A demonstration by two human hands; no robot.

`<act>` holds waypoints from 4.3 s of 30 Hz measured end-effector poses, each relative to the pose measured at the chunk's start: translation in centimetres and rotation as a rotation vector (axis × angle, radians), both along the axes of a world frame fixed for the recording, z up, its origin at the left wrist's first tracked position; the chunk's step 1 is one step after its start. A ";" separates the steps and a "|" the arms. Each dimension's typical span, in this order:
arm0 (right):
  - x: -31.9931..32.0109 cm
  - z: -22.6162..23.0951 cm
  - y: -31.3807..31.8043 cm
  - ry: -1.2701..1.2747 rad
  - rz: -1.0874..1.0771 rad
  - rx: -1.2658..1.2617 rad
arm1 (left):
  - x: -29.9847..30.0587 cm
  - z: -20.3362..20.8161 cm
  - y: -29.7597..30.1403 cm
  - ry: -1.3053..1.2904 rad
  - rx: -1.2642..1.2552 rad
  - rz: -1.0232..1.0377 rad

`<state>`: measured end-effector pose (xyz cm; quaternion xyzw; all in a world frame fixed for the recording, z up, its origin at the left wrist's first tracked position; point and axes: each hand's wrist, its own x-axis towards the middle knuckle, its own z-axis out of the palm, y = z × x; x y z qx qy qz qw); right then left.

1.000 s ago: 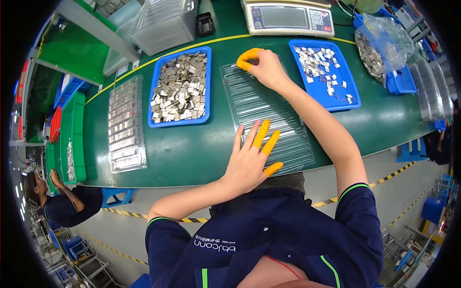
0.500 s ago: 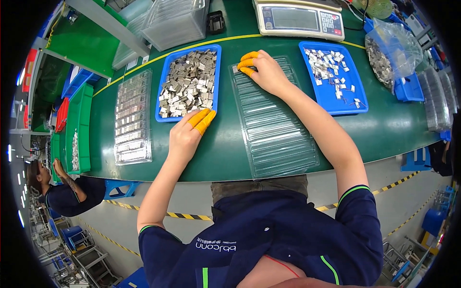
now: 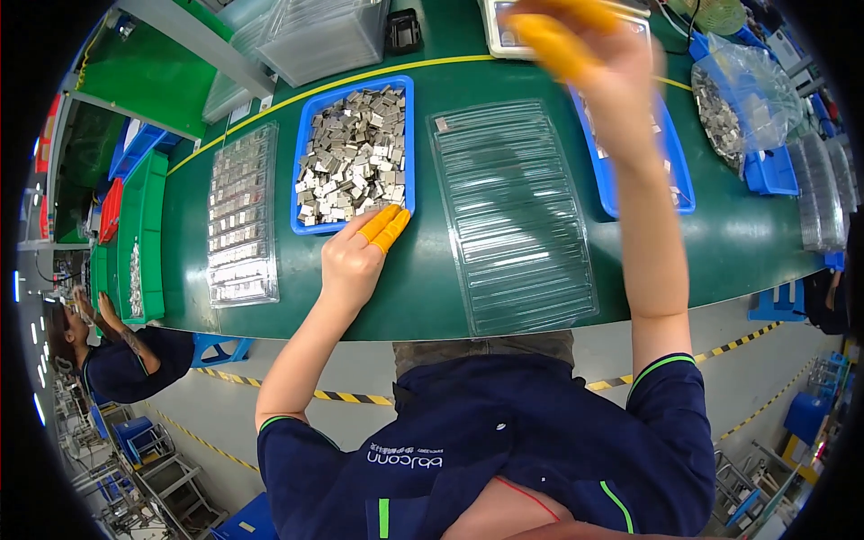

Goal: The person assembles small metal brackets and plastic electronic components by hand, then sorts them into plastic trays and blue sorting bins.

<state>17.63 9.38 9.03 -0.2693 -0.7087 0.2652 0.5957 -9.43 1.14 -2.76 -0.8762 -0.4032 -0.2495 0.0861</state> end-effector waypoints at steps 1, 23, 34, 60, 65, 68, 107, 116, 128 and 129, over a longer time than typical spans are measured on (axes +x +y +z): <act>2.2 0.9 0.0 0.175 0.348 0.087 | 0.3 0.0 0.3 0.026 0.010 -0.012; 5.4 4.3 -4.4 0.038 -0.366 -0.006 | 10.8 3.0 3.8 0.234 -0.539 -0.459; 12.9 -4.9 4.6 -1.127 -0.759 -0.464 | 2.8 3.0 9.2 -0.153 0.034 0.140; 12.8 -7.2 7.2 -1.066 -0.909 -0.780 | 2.3 1.3 12.6 0.063 0.022 0.253; 11.9 -4.5 5.8 -0.920 -0.953 -0.558 | 2.0 1.6 12.8 -0.047 -0.030 0.352; 10.4 -3.3 5.2 -0.402 -0.557 -0.603 | 1.9 2.8 11.8 -0.292 -0.131 0.416; -2.5 -7.2 -0.4 -0.636 -0.061 -0.102 | 6.1 2.1 5.5 -1.417 -1.189 -0.039; -3.8 -9.1 -0.8 -0.011 -0.079 -0.452 | 5.8 1.5 5.4 -1.603 -1.120 0.012; -3.9 -8.3 -1.7 -0.285 -0.217 -0.158 | 5.8 1.5 5.1 -1.639 -1.163 -0.017; -4.0 -8.4 -1.7 -0.327 -0.260 -0.022 | 5.8 1.5 5.1 -1.637 -1.161 -0.013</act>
